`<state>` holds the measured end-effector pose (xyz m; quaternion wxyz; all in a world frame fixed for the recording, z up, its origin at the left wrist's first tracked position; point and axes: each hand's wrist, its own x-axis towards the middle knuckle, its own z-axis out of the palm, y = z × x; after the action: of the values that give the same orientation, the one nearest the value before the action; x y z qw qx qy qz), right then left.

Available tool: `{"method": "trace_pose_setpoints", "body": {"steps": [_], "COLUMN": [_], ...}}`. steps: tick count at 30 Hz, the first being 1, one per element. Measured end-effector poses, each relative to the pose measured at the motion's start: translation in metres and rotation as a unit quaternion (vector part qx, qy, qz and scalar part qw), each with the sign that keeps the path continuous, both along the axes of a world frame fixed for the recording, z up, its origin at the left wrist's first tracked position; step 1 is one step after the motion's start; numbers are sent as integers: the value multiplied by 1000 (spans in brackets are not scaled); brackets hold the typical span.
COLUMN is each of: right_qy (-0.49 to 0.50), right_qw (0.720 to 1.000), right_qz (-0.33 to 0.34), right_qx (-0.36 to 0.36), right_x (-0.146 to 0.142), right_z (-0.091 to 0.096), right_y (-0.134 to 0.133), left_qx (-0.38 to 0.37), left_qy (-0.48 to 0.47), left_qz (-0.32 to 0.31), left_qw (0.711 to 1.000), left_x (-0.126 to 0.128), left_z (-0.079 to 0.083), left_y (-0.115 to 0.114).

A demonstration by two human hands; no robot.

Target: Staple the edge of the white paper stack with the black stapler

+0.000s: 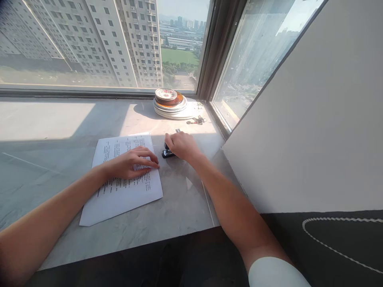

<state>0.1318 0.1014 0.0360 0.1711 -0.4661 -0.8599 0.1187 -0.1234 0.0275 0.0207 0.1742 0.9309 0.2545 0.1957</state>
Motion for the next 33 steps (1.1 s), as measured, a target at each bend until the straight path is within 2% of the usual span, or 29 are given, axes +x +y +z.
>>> {"method": "trace_pose_setpoints", "body": {"steps": [24,33], "right_qy": [0,-8], "right_qw": [1000,1000], "right_qz": [0,4], "right_qx": [-14,6], "right_x": [1,1], "right_z": [5,0], "right_y": [-3,0], "left_qx": [-36,-25], "left_qy": [-27,-25], "left_qz": [7,2], "left_qw": [999,999], "left_x": [1,2], "left_z": [2,2], "left_y": [-1,-2]}}
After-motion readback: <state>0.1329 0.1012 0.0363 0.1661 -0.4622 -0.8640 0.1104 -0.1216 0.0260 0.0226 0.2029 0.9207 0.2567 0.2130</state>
